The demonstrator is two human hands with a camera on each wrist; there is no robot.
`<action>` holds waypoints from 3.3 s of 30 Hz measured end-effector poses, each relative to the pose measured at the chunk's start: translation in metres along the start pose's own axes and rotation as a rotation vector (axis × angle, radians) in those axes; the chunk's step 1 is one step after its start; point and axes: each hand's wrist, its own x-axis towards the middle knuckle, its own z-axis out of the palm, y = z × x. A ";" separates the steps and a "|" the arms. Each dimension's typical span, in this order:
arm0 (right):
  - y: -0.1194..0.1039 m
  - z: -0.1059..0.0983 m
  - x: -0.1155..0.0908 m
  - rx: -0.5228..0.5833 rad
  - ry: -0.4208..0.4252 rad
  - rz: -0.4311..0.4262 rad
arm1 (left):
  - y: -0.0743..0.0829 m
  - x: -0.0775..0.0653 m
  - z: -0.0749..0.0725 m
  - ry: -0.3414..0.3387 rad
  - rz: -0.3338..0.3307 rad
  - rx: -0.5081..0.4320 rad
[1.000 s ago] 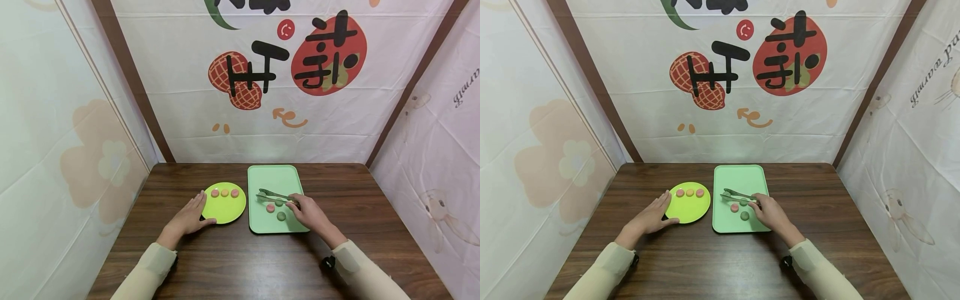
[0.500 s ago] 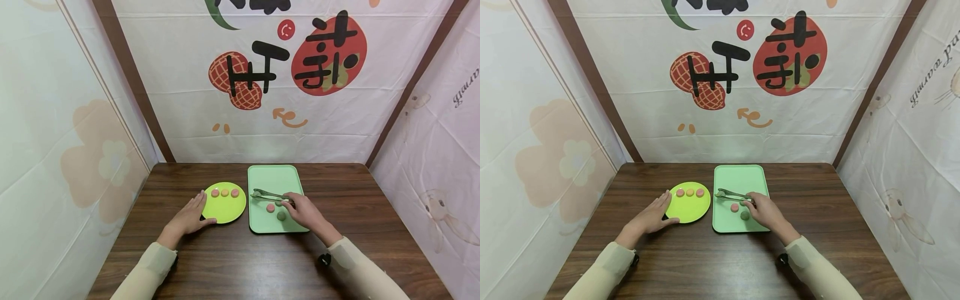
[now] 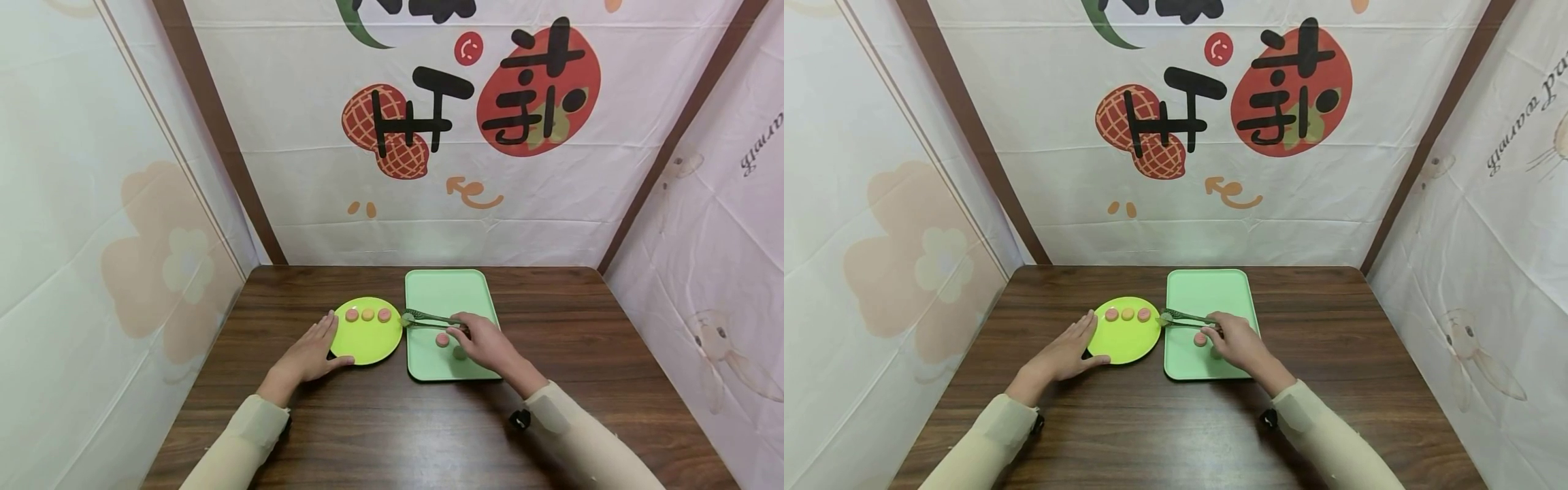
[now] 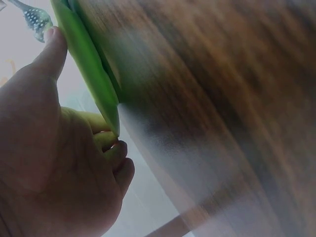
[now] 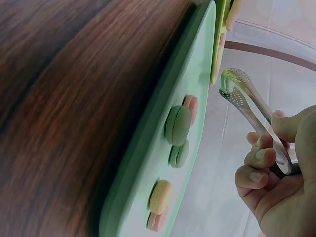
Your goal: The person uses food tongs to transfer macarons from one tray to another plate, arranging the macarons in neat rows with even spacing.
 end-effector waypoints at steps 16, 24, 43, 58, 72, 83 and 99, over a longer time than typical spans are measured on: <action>-0.013 0.014 0.014 0.027 -0.007 -0.061 | 0.001 0.001 -0.001 -0.027 -0.014 0.009; -0.021 0.019 0.021 0.093 -0.054 -0.084 | 0.001 0.000 -0.001 -0.032 -0.021 0.008; -0.034 0.039 0.039 0.071 -0.074 -0.131 | 0.001 0.000 0.000 -0.013 -0.006 0.004; -0.043 0.054 0.051 0.070 -0.130 -0.117 | -0.001 0.001 0.002 -0.009 -0.009 0.016; -0.056 0.066 0.057 0.035 -0.136 -0.117 | 0.000 0.000 0.000 -0.005 -0.001 0.019; -0.058 0.075 0.063 0.029 -0.144 -0.109 | 0.001 -0.001 0.000 -0.003 -0.002 0.040; -0.061 0.079 0.067 -0.002 -0.145 -0.129 | 0.000 -0.001 -0.001 -0.001 0.001 0.018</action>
